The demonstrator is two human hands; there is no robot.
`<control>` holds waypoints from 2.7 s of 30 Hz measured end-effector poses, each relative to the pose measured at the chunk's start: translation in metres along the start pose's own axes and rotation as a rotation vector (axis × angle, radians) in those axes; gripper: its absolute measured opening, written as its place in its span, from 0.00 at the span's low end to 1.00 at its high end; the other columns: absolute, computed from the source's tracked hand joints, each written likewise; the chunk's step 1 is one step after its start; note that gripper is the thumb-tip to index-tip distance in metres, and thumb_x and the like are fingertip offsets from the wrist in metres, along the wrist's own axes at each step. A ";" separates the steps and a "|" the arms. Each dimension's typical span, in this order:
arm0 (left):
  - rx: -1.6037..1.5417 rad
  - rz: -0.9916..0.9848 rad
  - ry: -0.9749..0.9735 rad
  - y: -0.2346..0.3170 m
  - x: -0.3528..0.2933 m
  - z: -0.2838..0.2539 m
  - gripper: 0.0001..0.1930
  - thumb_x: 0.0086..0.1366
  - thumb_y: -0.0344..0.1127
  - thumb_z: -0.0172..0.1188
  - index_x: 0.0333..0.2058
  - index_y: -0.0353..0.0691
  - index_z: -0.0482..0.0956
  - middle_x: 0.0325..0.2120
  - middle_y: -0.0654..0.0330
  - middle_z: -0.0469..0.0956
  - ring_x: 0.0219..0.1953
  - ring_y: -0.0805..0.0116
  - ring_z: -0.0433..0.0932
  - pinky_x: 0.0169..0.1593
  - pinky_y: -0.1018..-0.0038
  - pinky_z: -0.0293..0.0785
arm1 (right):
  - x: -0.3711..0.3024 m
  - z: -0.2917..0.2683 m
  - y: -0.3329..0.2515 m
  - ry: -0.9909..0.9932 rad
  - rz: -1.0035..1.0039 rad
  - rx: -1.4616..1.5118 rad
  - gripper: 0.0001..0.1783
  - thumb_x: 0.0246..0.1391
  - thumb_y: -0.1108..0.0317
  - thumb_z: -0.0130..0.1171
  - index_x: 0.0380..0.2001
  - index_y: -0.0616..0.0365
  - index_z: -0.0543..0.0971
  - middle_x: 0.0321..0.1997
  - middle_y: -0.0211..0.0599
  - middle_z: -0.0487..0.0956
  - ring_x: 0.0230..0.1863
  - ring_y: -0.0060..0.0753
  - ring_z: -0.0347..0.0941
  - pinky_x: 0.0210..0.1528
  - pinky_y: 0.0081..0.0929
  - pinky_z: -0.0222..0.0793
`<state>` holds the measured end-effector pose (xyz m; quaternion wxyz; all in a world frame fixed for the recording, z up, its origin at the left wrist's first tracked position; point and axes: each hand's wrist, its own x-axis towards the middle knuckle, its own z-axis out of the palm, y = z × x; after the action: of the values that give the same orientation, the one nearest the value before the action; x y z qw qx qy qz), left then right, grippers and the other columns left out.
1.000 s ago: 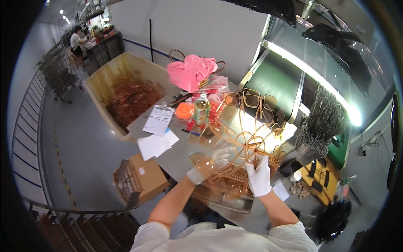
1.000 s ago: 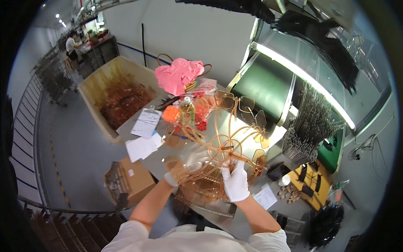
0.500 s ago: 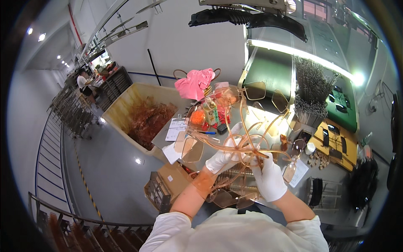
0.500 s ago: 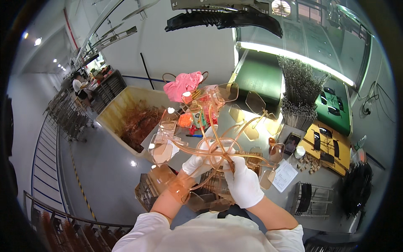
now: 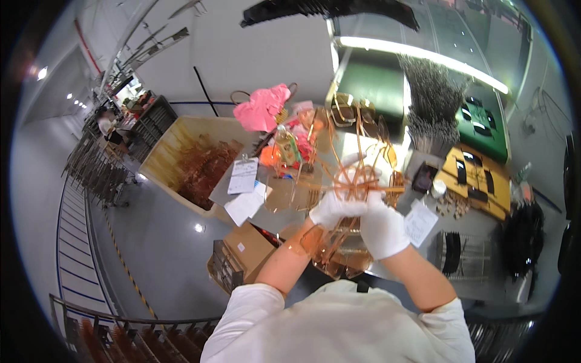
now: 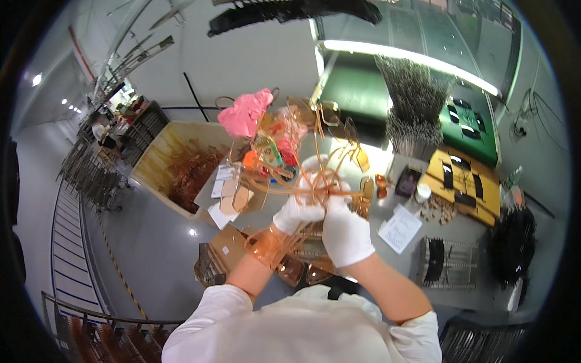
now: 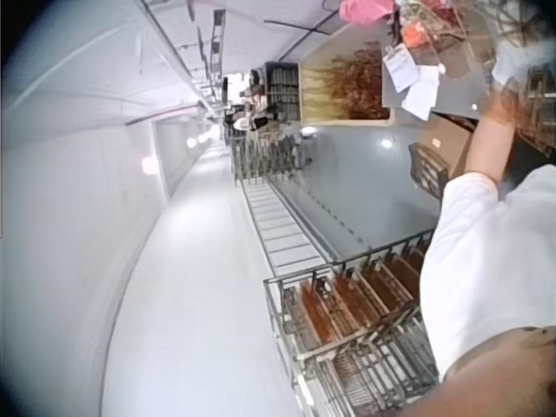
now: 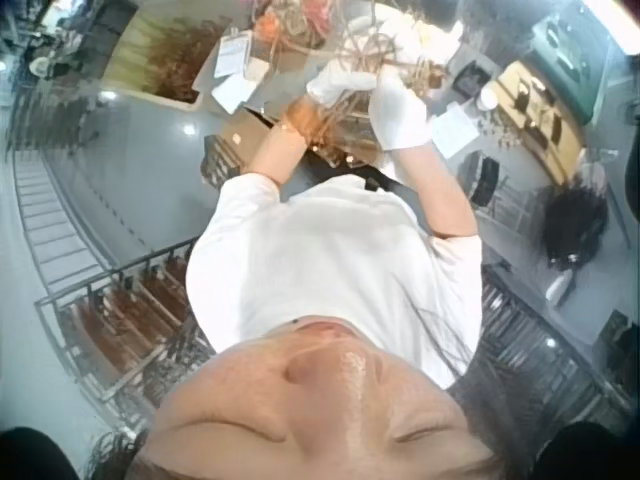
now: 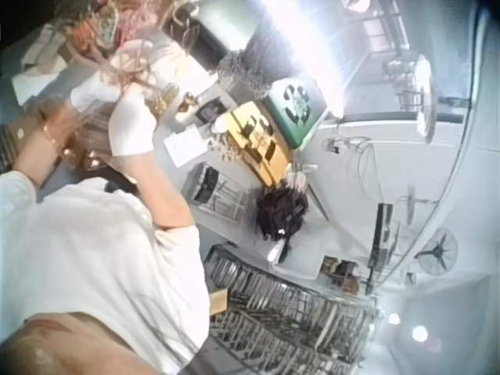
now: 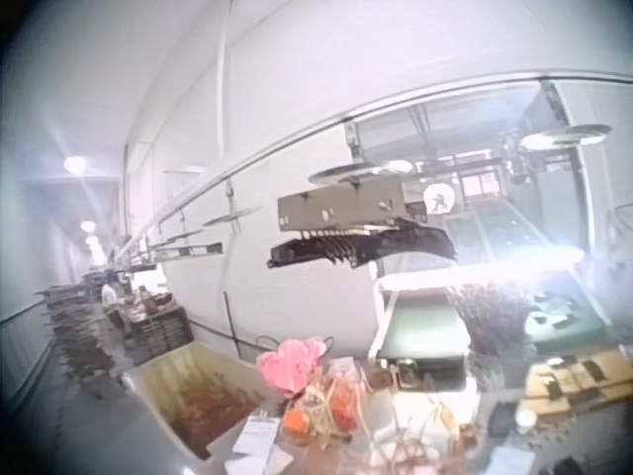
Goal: The person assembles small decorative items by inserting black plastic pieces into metal wire racks. They repeatedly pick up the black pieces, align them, and press them into the slots of the racks, then place the completed racks aside.
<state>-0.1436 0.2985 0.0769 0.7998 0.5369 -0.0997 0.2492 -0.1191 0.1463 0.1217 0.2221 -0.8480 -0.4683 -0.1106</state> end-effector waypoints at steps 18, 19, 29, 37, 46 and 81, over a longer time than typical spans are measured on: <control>-0.473 0.115 -0.035 0.040 0.028 -0.021 0.43 0.58 0.34 0.76 0.69 0.56 0.62 0.62 0.47 0.68 0.62 0.47 0.73 0.46 0.58 0.90 | -0.015 -0.092 0.055 0.055 -0.445 0.382 0.22 0.46 0.71 0.71 0.48 0.53 0.81 0.42 0.38 0.79 0.43 0.47 0.78 0.44 0.39 0.76; -0.479 0.128 -0.039 0.042 0.028 -0.024 0.44 0.58 0.34 0.76 0.69 0.56 0.61 0.62 0.47 0.66 0.63 0.47 0.71 0.46 0.59 0.90 | -0.007 -0.097 0.049 0.068 -0.514 0.336 0.23 0.45 0.70 0.71 0.48 0.54 0.81 0.42 0.38 0.77 0.43 0.47 0.77 0.44 0.40 0.75; -0.138 -0.227 0.299 0.028 0.044 -0.049 0.31 0.62 0.39 0.73 0.62 0.53 0.71 0.53 0.47 0.77 0.57 0.51 0.79 0.47 0.56 0.87 | 0.023 -0.010 0.043 -0.070 -0.665 -0.515 0.06 0.51 0.64 0.62 0.33 0.45 0.78 0.26 0.29 0.72 0.33 0.33 0.73 0.35 0.33 0.63; 0.018 -0.504 0.159 0.041 0.036 -0.023 0.19 0.67 0.26 0.64 0.54 0.48 0.73 0.38 0.53 0.83 0.44 0.55 0.86 0.39 0.58 0.89 | 0.007 -0.063 0.046 -0.193 -0.989 -0.564 0.05 0.52 0.63 0.59 0.29 0.49 0.79 0.27 0.28 0.72 0.35 0.35 0.72 0.33 0.33 0.62; 0.694 -0.163 0.234 0.093 0.029 -0.019 0.29 0.53 0.29 0.76 0.52 0.38 0.71 0.44 0.58 0.77 0.45 0.67 0.80 0.49 0.64 0.82 | 0.036 -0.092 0.112 -0.245 -0.390 0.332 0.21 0.57 0.50 0.65 0.39 0.57 0.78 0.28 0.38 0.82 0.29 0.33 0.81 0.30 0.29 0.75; 1.976 -0.345 -0.308 0.084 0.000 -0.002 0.24 0.55 0.28 0.67 0.52 0.43 0.73 0.49 0.48 0.71 0.51 0.45 0.78 0.45 0.54 0.82 | 0.000 -0.055 0.060 -0.281 -0.737 -0.140 0.16 0.48 0.75 0.68 0.40 0.57 0.76 0.33 0.38 0.76 0.34 0.38 0.78 0.39 0.31 0.74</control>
<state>-0.1867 0.3258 0.1441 0.0013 0.9914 0.1278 0.0292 -0.0677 0.0920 0.1536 0.0431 -0.6432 -0.7583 -0.0973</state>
